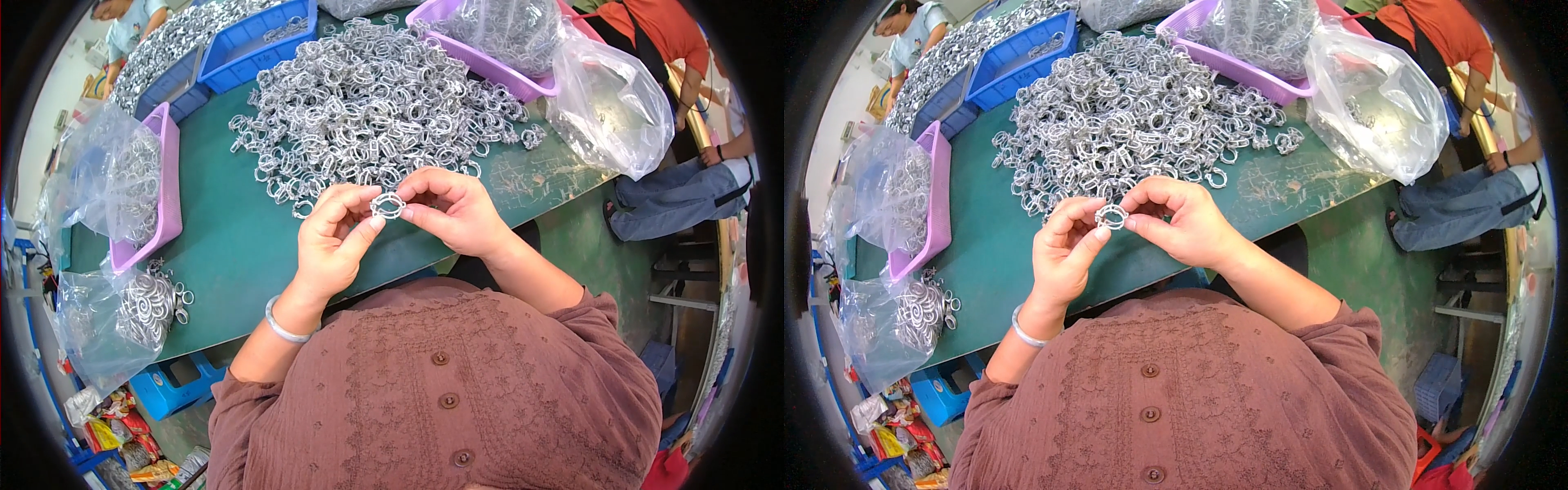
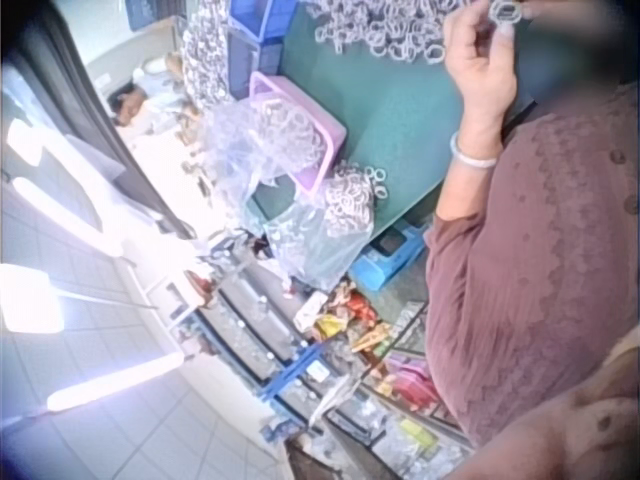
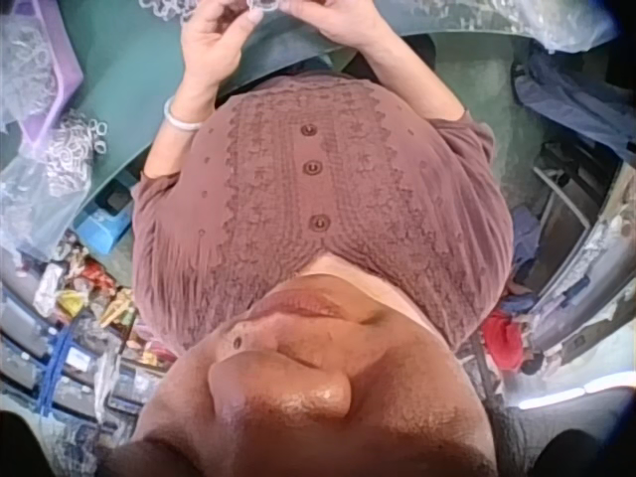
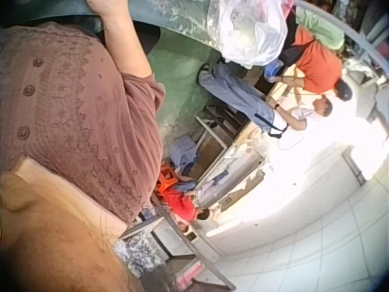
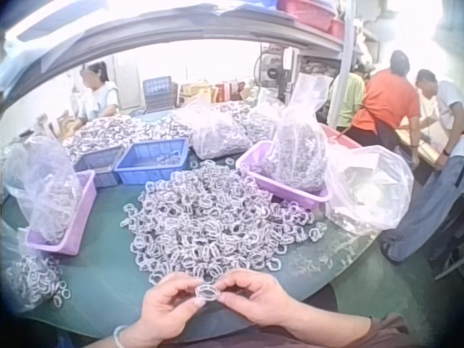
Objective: The person picks up metal ring clips from a pile on the table and interlocks them together by hand.
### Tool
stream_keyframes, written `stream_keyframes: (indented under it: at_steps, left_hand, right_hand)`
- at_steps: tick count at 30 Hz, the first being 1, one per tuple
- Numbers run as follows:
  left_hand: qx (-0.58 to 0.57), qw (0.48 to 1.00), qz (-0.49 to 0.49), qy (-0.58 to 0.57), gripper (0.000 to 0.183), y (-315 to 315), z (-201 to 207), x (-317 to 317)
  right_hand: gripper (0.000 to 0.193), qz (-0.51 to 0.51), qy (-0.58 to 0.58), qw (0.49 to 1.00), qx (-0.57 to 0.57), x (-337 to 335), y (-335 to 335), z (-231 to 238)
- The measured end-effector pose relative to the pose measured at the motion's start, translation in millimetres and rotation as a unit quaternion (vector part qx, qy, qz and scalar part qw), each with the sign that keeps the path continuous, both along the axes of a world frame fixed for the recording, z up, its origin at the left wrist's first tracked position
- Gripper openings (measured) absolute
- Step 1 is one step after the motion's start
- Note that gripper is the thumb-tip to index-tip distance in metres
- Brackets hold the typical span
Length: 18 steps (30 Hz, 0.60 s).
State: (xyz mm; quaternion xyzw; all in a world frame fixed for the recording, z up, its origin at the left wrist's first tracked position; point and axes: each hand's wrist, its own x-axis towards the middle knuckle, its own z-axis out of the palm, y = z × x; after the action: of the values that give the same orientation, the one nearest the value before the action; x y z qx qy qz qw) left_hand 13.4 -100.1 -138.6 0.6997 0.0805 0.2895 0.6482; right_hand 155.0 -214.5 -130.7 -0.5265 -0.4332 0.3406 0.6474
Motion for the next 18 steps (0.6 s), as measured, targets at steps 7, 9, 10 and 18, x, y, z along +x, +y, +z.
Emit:
stream_keyframes:
  at_steps: [7,9,10,18]
  left_hand:
    - [-0.341,0.939,-0.018,0.027,0.024,6.1,2.8,-6.5]
    - [-0.376,0.926,-0.038,0.015,0.025,7.8,3.3,-5.0]
    - [-0.409,0.911,-0.056,0.004,0.026,9.0,4.0,-5.1]
    - [-0.44,0.895,-0.071,-0.008,0.025,18.7,-7.4,-12.9]
  right_hand:
    - [0.012,-0.203,-0.442,0.869,0.087,19.4,21.3,12.0]
    - [0.012,-0.215,-0.498,0.839,0.035,21.2,30.0,9.8]
    - [0.012,-0.226,-0.55,0.804,-0.016,21.4,34.3,8.4]
    - [0.009,-0.239,-0.543,0.804,-0.047,25.5,50.3,0.7]
